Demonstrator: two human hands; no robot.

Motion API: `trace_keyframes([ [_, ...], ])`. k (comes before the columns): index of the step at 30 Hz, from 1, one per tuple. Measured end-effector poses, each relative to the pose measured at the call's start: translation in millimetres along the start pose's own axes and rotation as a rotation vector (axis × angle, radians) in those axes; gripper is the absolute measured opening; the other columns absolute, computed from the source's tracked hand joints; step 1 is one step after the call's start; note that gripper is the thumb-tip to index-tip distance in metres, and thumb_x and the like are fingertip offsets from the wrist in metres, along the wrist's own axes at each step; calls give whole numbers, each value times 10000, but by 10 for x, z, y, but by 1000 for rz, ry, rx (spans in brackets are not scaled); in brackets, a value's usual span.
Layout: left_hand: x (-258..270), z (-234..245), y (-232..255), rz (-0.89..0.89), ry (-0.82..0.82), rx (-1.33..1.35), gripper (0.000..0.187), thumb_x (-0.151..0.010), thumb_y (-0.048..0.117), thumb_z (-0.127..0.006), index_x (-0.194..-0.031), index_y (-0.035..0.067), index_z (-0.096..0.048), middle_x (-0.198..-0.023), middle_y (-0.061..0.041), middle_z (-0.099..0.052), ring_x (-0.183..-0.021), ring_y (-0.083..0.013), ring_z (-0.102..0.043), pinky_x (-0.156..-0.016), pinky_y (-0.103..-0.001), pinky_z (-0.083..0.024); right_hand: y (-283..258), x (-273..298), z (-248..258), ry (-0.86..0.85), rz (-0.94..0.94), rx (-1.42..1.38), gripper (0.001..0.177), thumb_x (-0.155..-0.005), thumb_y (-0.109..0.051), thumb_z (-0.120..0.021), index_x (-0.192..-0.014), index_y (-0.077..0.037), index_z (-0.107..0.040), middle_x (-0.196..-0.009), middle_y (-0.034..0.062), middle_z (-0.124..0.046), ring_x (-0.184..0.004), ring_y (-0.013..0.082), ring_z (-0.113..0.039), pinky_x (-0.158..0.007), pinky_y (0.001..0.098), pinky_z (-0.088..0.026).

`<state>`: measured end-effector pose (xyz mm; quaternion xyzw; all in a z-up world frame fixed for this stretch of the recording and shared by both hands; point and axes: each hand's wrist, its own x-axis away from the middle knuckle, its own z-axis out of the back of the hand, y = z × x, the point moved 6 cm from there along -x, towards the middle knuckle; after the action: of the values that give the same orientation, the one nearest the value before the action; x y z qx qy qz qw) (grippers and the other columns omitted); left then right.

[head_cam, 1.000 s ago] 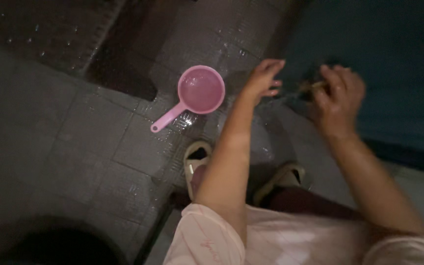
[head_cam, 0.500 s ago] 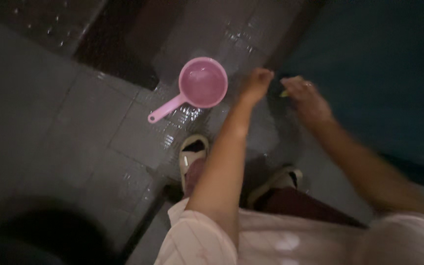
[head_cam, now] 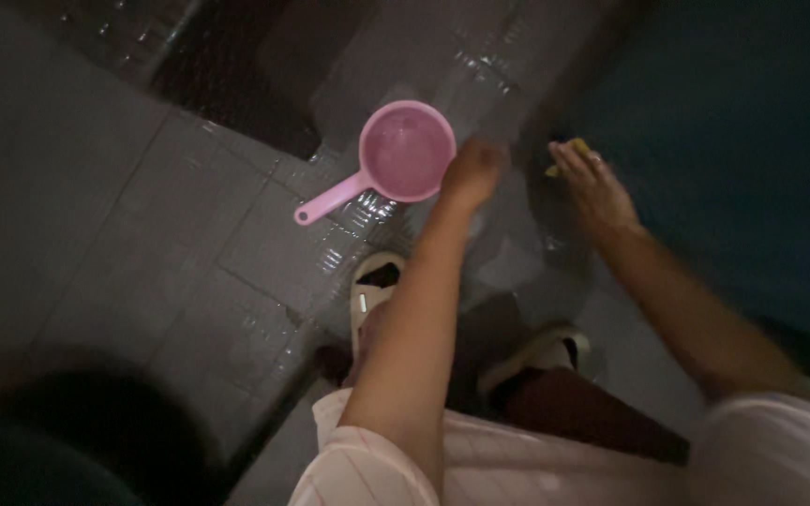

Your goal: The person scrubs the exterior and top rim of a blue plastic water basin using a brush and water from a pink scoop.

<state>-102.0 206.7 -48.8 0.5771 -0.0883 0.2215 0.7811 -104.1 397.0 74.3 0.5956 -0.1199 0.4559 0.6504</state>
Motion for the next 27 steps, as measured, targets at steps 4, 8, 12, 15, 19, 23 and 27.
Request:
trace_keyframes([
  [4,-59,-160,-235,-42,22,-45,453,-953,424,-583,-1229,67,-631,-1163,-209,-704,-1100,-424,-659,-903,-511,-525,-538,-561,-182,51,14,-8,680,-1025,-472,-408,-1615,-160,-276,-1737,74,37,-1567,293,26,-1202,509,67],
  [8,-10,-186,-133,-137,66,-25,388,-912,407,-606,-1096,85,-717,-1107,-181,-738,-1086,-375,-698,-926,-480,-542,-727,-458,-339,11,156,-75,710,-1063,-541,-334,-1654,-156,-252,-1718,92,-2,-1577,285,3,-1241,513,89],
  [12,-1,-75,-21,-94,37,32,377,-879,399,-615,-1064,86,-718,-1074,-166,-743,-1053,-361,-701,-905,-479,-533,-411,-317,-14,-268,264,-61,696,-1034,-476,-472,-1621,-174,-254,-1743,146,50,-1584,317,32,-1216,504,81],
  [15,49,-229,8,-131,22,0,359,-927,410,-599,-1036,99,-742,-1088,-173,-743,-1077,-370,-694,-929,-486,-528,-288,-550,54,-168,78,-133,611,-1042,-468,-427,-1569,-161,-380,-1743,148,-19,-1589,307,-20,-1224,492,39],
  [19,-34,-462,-39,-174,-114,-135,385,-1003,416,-537,-1050,93,-742,-1108,-196,-731,-1081,-387,-691,-923,-499,-531,-532,-976,-50,26,-108,-251,680,-1027,-478,-398,-1615,-148,-307,-1714,109,-99,-1574,283,-82,-1237,495,13],
  [23,-88,-302,-165,-143,46,-125,404,-943,400,-555,-1082,53,-708,-1086,-224,-709,-1021,-412,-672,-859,-521,-506,-908,-589,-453,-239,289,-150,763,-1037,-556,-374,-1643,-133,-185,-1734,109,-7,-1578,271,15,-1222,487,53],
  [27,-83,-238,-171,-48,-14,-93,373,-916,377,-577,-1027,64,-745,-1031,-197,-756,-993,-367,-733,-876,-486,-556,-853,-78,-595,-96,32,-411,703,-1030,-455,-456,-1609,-125,-229,-1740,82,-67,-1592,248,-72,-1262,427,-53],
])
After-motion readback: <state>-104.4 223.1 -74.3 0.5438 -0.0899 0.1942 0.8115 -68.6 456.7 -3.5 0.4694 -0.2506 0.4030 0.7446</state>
